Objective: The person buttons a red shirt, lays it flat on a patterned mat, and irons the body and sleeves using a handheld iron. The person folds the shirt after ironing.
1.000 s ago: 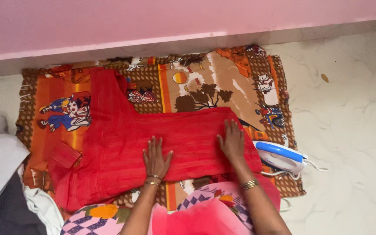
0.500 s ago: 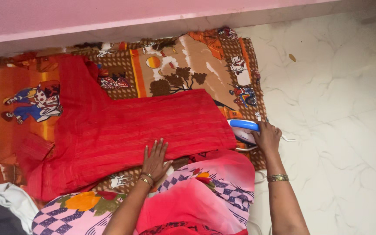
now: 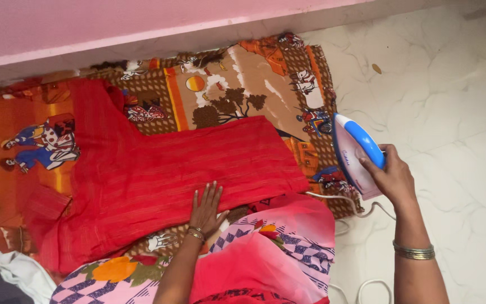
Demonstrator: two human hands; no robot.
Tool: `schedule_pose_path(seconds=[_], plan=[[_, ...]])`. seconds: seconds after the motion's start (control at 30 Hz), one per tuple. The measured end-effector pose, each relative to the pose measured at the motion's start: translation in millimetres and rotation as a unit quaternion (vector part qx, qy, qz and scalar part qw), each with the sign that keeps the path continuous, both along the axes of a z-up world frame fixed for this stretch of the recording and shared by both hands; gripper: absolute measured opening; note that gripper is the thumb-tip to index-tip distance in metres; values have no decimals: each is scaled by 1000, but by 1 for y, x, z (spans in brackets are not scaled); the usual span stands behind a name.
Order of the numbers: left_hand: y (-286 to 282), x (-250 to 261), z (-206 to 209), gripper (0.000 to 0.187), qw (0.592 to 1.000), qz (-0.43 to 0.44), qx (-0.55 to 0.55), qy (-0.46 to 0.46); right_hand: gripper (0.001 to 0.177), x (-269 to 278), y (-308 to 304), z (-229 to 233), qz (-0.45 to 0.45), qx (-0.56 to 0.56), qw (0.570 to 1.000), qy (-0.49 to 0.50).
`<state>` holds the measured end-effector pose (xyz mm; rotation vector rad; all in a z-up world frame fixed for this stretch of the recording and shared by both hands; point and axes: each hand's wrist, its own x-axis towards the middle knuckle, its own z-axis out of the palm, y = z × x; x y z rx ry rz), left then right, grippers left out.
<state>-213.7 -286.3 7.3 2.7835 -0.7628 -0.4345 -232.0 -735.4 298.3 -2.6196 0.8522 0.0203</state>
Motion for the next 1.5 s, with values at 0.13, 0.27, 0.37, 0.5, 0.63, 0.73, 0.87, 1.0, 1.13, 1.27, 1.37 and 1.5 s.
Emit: schedule_pose_path(seconds=[0.13,0.27,0.37,0.5,0.63,0.73,0.87,1.0,1.13,1.27,1.37,1.5], plan=[[3,4,-4,87,1000,-16,-12,4,61,31,50,-9,87,88,991,-45],[5,1,-4,85,999,-8,-41,-22,65,64,116,-63,189,130,972,-44],[4,2,-1,85,998,-4,-47,-30,68,81,159,-101,188,161,968,26],[6,2,3,84,998,-3,-59,-13,66,90,198,-145,186,188,964,1],[6,2,4,84,994,2,-90,-70,67,93,216,-176,194,152,969,15],[6,2,4,83,994,4,-90,-67,67,94,219,-191,187,124,973,49],[7,3,4,83,992,7,-101,-70,65,104,221,-200,191,114,974,41],[7,1,4,83,992,7,-101,-74,61,125,226,-205,179,112,976,51],[7,2,3,82,994,8,-96,-57,61,143,230,-210,194,97,976,6],[7,2,3,82,994,9,-89,-57,59,153,234,-210,179,84,980,35],[6,3,3,82,994,7,-90,-56,59,153,237,-207,173,73,981,43],[7,3,5,82,996,7,-81,-40,61,138,239,-204,141,67,986,51]])
